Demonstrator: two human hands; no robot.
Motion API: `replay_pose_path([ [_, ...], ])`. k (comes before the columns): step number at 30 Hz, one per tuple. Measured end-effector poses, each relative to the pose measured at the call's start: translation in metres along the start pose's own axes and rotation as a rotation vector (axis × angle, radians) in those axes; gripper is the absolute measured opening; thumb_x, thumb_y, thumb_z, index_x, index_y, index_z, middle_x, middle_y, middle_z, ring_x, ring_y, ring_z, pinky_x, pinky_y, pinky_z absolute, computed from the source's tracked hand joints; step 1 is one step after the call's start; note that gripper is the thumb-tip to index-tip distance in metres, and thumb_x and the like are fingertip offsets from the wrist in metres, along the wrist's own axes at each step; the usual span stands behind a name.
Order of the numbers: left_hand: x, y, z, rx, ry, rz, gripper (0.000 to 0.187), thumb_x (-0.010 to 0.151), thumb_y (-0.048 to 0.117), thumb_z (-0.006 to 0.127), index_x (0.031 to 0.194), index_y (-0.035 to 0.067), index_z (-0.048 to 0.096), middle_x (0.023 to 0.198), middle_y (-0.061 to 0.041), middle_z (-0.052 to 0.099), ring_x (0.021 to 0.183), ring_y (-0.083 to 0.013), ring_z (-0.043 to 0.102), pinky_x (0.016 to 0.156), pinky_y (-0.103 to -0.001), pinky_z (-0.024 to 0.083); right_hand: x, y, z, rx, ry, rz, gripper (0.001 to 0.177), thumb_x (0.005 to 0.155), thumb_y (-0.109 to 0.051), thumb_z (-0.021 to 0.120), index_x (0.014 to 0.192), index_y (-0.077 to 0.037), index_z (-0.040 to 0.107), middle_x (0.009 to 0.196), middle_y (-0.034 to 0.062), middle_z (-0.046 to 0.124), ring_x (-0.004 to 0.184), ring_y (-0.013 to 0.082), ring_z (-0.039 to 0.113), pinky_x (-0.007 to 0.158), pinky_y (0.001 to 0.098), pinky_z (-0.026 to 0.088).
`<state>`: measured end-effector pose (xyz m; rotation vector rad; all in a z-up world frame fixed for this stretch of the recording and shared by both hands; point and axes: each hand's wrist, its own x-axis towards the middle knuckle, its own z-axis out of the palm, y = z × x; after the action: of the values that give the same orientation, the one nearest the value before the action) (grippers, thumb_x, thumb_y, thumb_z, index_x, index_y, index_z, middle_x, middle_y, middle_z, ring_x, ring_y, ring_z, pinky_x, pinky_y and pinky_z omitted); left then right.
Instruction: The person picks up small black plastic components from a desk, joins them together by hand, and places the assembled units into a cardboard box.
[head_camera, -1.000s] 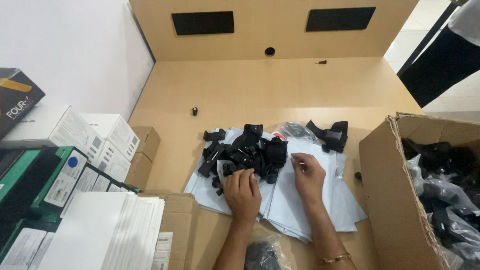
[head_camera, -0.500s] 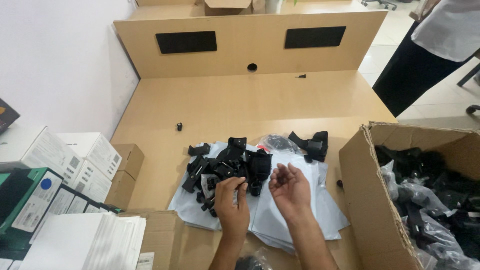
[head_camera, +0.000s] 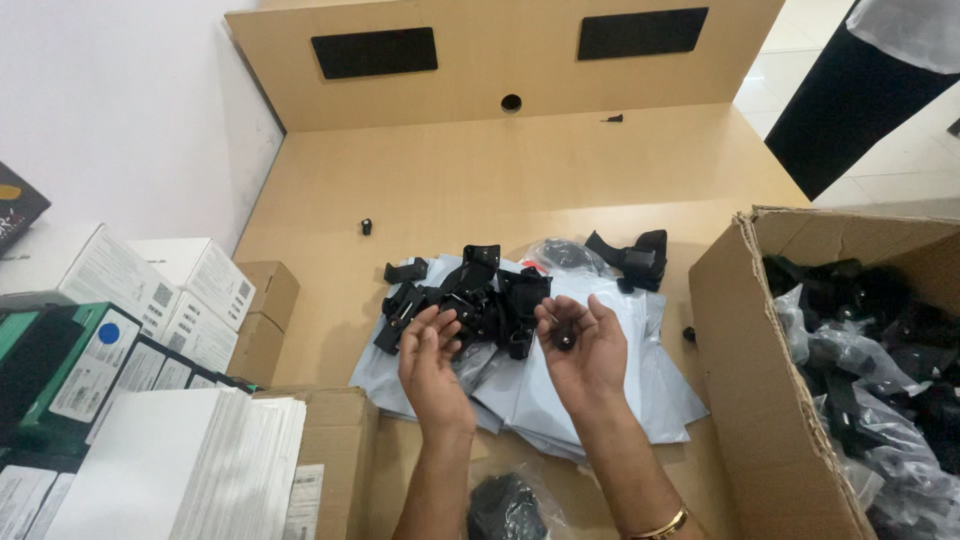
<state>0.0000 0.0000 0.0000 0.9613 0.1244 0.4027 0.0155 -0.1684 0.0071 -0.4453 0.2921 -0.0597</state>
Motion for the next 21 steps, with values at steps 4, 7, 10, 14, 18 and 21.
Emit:
replay_pose_path([
  [4, -0.014, -0.007, 0.018, -0.459, 0.03, -0.406, 0.049, 0.101, 0.039, 0.043, 0.133, 0.006, 0.06, 0.123, -0.012, 0.068, 0.113, -0.0221, 0.065, 0.094, -0.037, 0.051, -0.032, 0.002, 0.027, -0.152, -0.179, -0.229, 0.048, 0.105, -0.038, 0.043, 0.104, 0.003, 0.068, 0.109, 0.0199, 0.071, 0.105, 0.0273, 0.068, 0.098, 0.0383, 0.051],
  [7, -0.031, -0.018, 0.032, -0.638, 0.074, -0.717, 0.05, 0.097, 0.045, 0.044, 0.121, 0.006, 0.063, 0.109, -0.012, 0.069, 0.101, -0.0229, 0.066, 0.087, -0.039, 0.053, -0.049, 0.011, 0.032, -0.531, -0.331, -0.235, 0.06, 0.104, -0.043, 0.034, 0.116, 0.003, 0.071, 0.128, 0.0139, 0.071, 0.11, 0.0207, 0.062, 0.097, 0.0338, 0.043],
  [10, -0.027, -0.038, 0.024, -0.709, 0.097, -0.767, 0.037, 0.098, 0.038, 0.053, 0.103, 0.004, 0.064, 0.091, -0.011, 0.066, 0.08, -0.0214, 0.06, 0.074, -0.036, 0.052, -0.047, 0.009, 0.027, -0.813, -0.368, -0.655, 0.052, 0.113, -0.037, 0.04, 0.116, 0.005, 0.07, 0.129, 0.0198, 0.072, 0.135, 0.0231, 0.062, 0.119, 0.0355, 0.04],
  [14, -0.005, -0.054, -0.005, -0.787, 0.045, -0.608, 0.028, 0.1, 0.03, 0.058, 0.086, 0.005, 0.061, 0.076, -0.008, 0.059, 0.064, -0.0171, 0.051, 0.055, -0.029, 0.041, -0.023, -0.005, 0.023, -1.193, -0.16, -0.633, 0.036, 0.095, -0.031, 0.069, 0.118, -0.004, 0.071, 0.127, 0.0237, 0.07, 0.118, 0.0331, 0.067, 0.102, 0.0434, 0.052],
  [18, 0.009, -0.047, -0.02, -0.681, 0.158, -0.448, 0.025, 0.098, 0.028, 0.058, 0.083, 0.008, 0.057, 0.075, -0.005, 0.056, 0.062, -0.0157, 0.049, 0.055, -0.03, 0.038, -0.012, 0.002, 0.024, -1.76, -0.285, -0.848, 0.062, 0.07, -0.032, 0.088, 0.124, -0.01, 0.069, 0.14, 0.0281, 0.052, 0.127, 0.0426, 0.052, 0.096, 0.0483, 0.049],
  [21, 0.013, -0.043, -0.023, -0.665, 0.165, -0.46, 0.023, 0.097, 0.027, 0.058, 0.083, 0.009, 0.056, 0.074, -0.004, 0.055, 0.061, -0.0161, 0.049, 0.054, -0.031, 0.038, -0.01, 0.019, 0.018, -2.074, -0.335, -0.787, 0.071, 0.059, -0.027, 0.094, 0.126, -0.014, 0.073, 0.141, 0.0266, 0.05, 0.137, 0.0482, 0.042, 0.097, 0.0565, 0.044],
])
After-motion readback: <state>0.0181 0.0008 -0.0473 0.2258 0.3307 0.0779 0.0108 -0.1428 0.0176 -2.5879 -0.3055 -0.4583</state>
